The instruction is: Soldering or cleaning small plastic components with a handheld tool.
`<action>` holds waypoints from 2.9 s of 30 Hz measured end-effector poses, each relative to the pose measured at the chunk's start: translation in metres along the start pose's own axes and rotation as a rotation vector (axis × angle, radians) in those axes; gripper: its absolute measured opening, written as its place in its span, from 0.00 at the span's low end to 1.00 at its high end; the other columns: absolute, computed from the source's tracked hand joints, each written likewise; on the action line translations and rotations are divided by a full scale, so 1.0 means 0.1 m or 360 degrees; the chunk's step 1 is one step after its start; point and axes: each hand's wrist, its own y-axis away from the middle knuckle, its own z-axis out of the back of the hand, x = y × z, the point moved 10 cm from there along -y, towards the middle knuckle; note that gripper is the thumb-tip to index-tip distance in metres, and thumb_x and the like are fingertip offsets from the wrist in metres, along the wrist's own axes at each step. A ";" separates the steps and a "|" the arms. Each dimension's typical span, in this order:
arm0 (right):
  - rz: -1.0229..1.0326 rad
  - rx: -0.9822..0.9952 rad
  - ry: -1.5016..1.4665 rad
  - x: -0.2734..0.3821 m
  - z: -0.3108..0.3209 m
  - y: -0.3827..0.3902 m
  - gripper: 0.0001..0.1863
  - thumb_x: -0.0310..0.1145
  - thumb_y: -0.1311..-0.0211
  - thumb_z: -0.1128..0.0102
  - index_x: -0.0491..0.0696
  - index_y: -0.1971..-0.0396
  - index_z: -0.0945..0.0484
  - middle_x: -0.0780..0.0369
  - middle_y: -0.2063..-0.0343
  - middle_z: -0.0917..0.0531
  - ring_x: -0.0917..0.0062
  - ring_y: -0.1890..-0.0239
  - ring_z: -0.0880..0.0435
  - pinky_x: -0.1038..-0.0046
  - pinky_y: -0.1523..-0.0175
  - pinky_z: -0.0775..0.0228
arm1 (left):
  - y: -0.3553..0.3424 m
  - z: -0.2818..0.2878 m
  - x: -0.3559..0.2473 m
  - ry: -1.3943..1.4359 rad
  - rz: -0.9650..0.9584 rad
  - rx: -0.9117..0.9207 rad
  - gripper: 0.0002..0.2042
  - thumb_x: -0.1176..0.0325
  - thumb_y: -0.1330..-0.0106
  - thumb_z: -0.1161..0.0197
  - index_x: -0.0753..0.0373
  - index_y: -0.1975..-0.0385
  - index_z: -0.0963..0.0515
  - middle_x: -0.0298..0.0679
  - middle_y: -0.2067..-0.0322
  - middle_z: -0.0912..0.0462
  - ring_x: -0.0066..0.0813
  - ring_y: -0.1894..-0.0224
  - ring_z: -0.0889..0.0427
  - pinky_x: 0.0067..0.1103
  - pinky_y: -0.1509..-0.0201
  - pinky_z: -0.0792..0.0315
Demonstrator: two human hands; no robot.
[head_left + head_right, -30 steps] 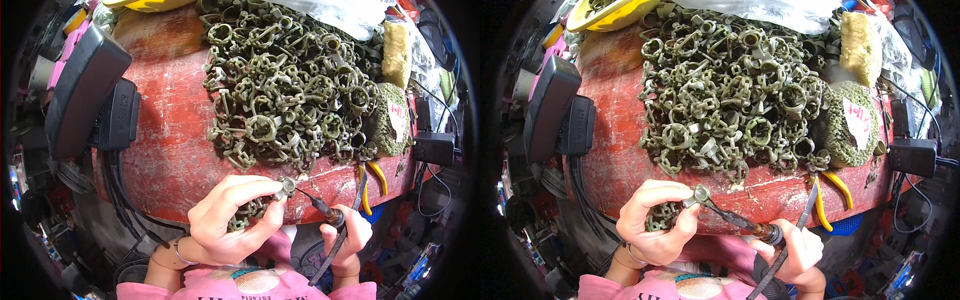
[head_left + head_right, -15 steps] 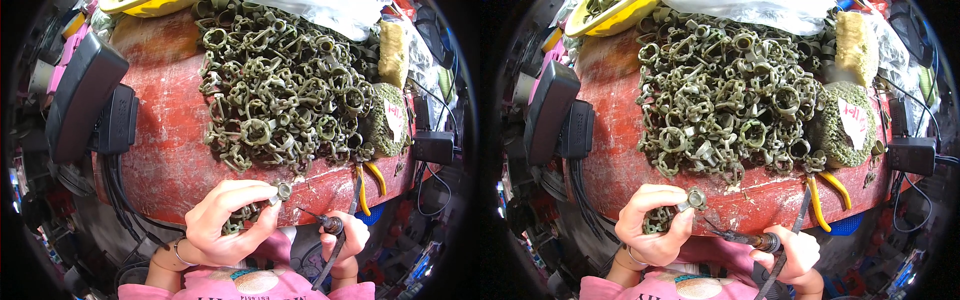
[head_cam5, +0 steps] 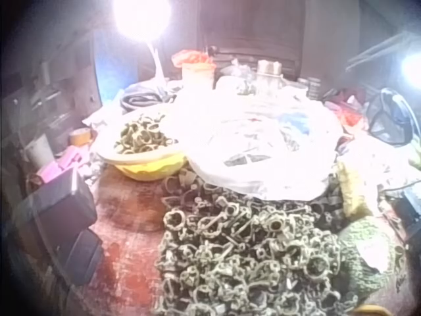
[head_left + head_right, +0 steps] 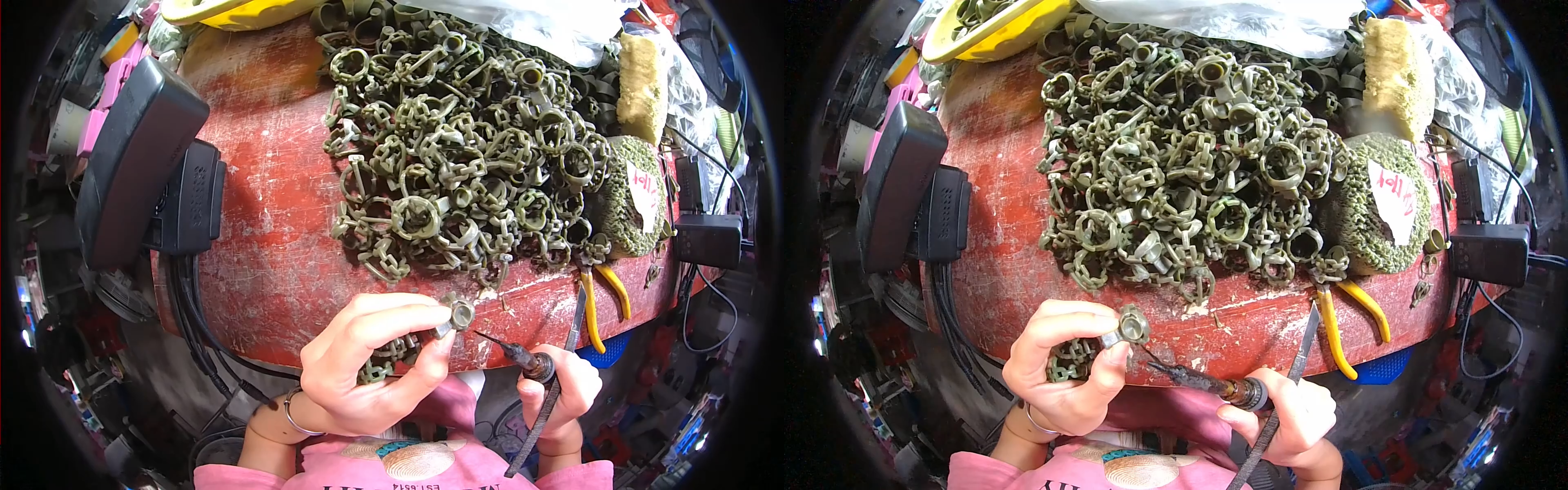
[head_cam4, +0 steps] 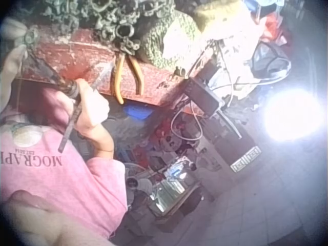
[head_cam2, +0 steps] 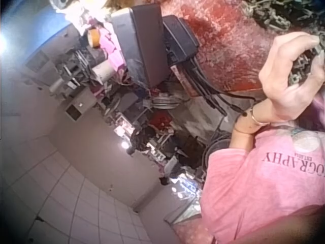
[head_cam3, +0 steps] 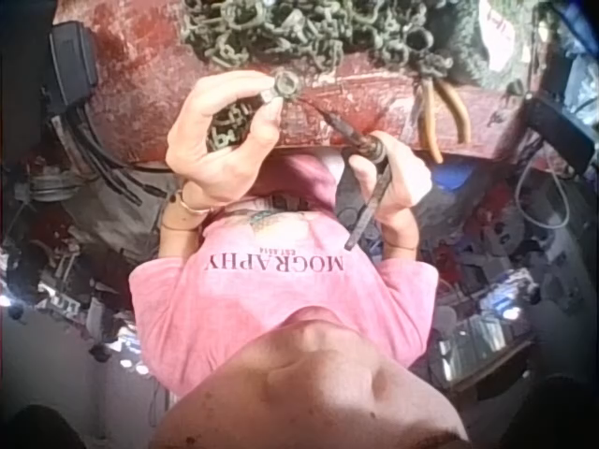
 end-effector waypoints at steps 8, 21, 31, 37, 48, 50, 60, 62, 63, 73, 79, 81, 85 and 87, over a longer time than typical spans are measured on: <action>0.0121 -0.0003 0.0039 0.05 -0.01 0.00 0.22 0.45 0.59 0.34 0.40 0.75 0.27 0.65 0.90 0.28 0.78 0.89 0.27 0.80 0.82 0.35 | -0.01 0.00 -0.02 -0.0032 -0.0036 0.0019 0.13 0.82 0.56 0.37 0.68 0.68 0.26 0.44 0.70 0.23 0.31 0.70 0.22 0.20 0.66 0.27; 0.0097 0.0041 0.0127 0.06 -0.03 0.00 0.22 0.45 0.58 0.35 0.40 0.75 0.27 0.65 0.90 0.28 0.78 0.89 0.28 0.79 0.82 0.35 | -0.02 0.01 -0.02 -0.0033 -0.0052 0.0015 0.13 0.83 0.56 0.37 0.69 0.68 0.26 0.44 0.71 0.23 0.31 0.70 0.22 0.20 0.67 0.27; -0.0272 -0.0172 -0.0283 -0.25 0.02 0.17 0.21 0.48 0.51 0.42 0.42 0.72 0.25 0.64 0.88 0.26 0.77 0.86 0.24 0.80 0.77 0.32 | -0.02 0.03 0.01 -0.0046 -0.0002 -0.0027 0.13 0.83 0.57 0.37 0.69 0.69 0.26 0.44 0.72 0.23 0.31 0.71 0.22 0.19 0.67 0.28; -0.0561 -0.0786 -0.0218 -0.42 0.54 0.19 0.16 0.35 0.48 0.51 0.35 0.68 0.28 0.65 0.89 0.28 0.85 0.86 0.30 0.86 0.77 0.39 | -0.07 -0.02 -0.03 0.0010 0.0002 -0.0016 0.12 0.82 0.57 0.37 0.69 0.69 0.26 0.44 0.73 0.23 0.29 0.72 0.22 0.19 0.67 0.28; -0.0392 -0.0950 0.0886 -0.57 1.18 -0.65 0.08 0.27 0.52 0.40 0.39 0.75 0.28 0.52 0.85 0.30 0.67 0.85 0.38 0.75 0.74 0.38 | 0.09 0.13 0.10 -0.0001 0.0189 -0.0240 0.10 0.81 0.57 0.38 0.67 0.72 0.25 0.41 0.75 0.25 0.28 0.74 0.25 0.18 0.69 0.30; -0.0331 -0.0898 0.0879 -0.60 1.18 -0.69 0.07 0.27 0.51 0.41 0.40 0.74 0.27 0.52 0.86 0.29 0.71 0.85 0.38 0.76 0.74 0.39 | 0.07 0.12 0.09 0.0042 0.0193 -0.0247 0.10 0.81 0.58 0.38 0.67 0.72 0.25 0.41 0.75 0.25 0.28 0.74 0.25 0.18 0.70 0.30; -0.0293 -0.0886 0.0220 -0.36 0.85 -0.15 0.14 0.37 0.48 0.49 0.39 0.76 0.29 0.62 0.86 0.28 0.81 0.84 0.29 0.80 0.77 0.38 | 0.02 0.11 0.04 0.0095 0.0089 -0.0179 0.13 0.83 0.59 0.37 0.67 0.71 0.25 0.41 0.72 0.24 0.28 0.72 0.24 0.17 0.68 0.29; -0.0185 -0.0569 0.0175 -0.19 0.55 -0.07 0.21 0.48 0.49 0.45 0.40 0.74 0.28 0.60 0.85 0.25 0.72 0.83 0.25 0.75 0.75 0.34 | 0.02 0.09 0.03 0.0122 0.0081 -0.0128 0.14 0.83 0.60 0.37 0.66 0.70 0.25 0.42 0.70 0.24 0.28 0.70 0.23 0.18 0.67 0.28; -0.0218 -0.0423 0.0100 -0.18 0.39 -0.03 0.22 0.50 0.51 0.44 0.42 0.75 0.27 0.62 0.87 0.26 0.71 0.84 0.26 0.74 0.76 0.33 | 0.03 0.09 0.04 0.0111 0.0089 -0.0130 0.14 0.83 0.60 0.37 0.66 0.70 0.25 0.42 0.70 0.24 0.28 0.70 0.23 0.18 0.67 0.28; -0.0132 -0.0072 -0.0050 0.00 0.00 -0.06 0.26 0.53 0.45 0.53 0.40 0.80 0.28 0.66 0.90 0.28 0.79 0.87 0.27 0.82 0.78 0.37 | 0.04 0.08 0.05 0.0096 0.0051 -0.0073 0.16 0.84 0.60 0.37 0.65 0.68 0.25 0.42 0.67 0.24 0.29 0.67 0.23 0.19 0.65 0.27; -0.0143 -0.0021 -0.0036 -0.01 -0.02 -0.07 0.26 0.53 0.46 0.52 0.41 0.81 0.28 0.65 0.90 0.28 0.79 0.87 0.27 0.82 0.79 0.37 | 0.01 -0.04 0.00 -0.0018 -0.0064 0.0155 0.10 0.85 0.52 0.44 0.68 0.68 0.31 0.45 0.66 0.33 0.25 0.71 0.24 0.17 0.71 0.22; -0.0143 -0.0037 -0.0011 -0.01 -0.01 -0.06 0.26 0.53 0.46 0.52 0.41 0.81 0.28 0.65 0.90 0.29 0.79 0.87 0.27 0.82 0.79 0.37 | 0.00 -0.05 -0.01 -0.0023 -0.0065 0.0167 0.10 0.84 0.52 0.43 0.68 0.69 0.31 0.45 0.66 0.33 0.25 0.72 0.24 0.17 0.72 0.22; -0.0158 -0.0005 0.0006 -0.01 -0.03 -0.06 0.26 0.53 0.46 0.52 0.41 0.81 0.28 0.65 0.90 0.29 0.79 0.87 0.27 0.82 0.79 0.37 | 0.01 -0.05 0.01 -0.0013 -0.0057 0.0179 0.10 0.84 0.52 0.43 0.68 0.69 0.31 0.46 0.66 0.33 0.25 0.72 0.24 0.17 0.72 0.22; -0.0182 -0.0086 -0.0063 -0.04 0.00 -0.06 0.27 0.54 0.46 0.52 0.40 0.78 0.28 0.66 0.91 0.29 0.81 0.88 0.28 0.83 0.79 0.38 | 0.01 -0.05 0.00 0.0004 -0.0068 0.0179 0.10 0.84 0.51 0.43 0.69 0.69 0.31 0.46 0.66 0.33 0.25 0.74 0.23 0.17 0.73 0.22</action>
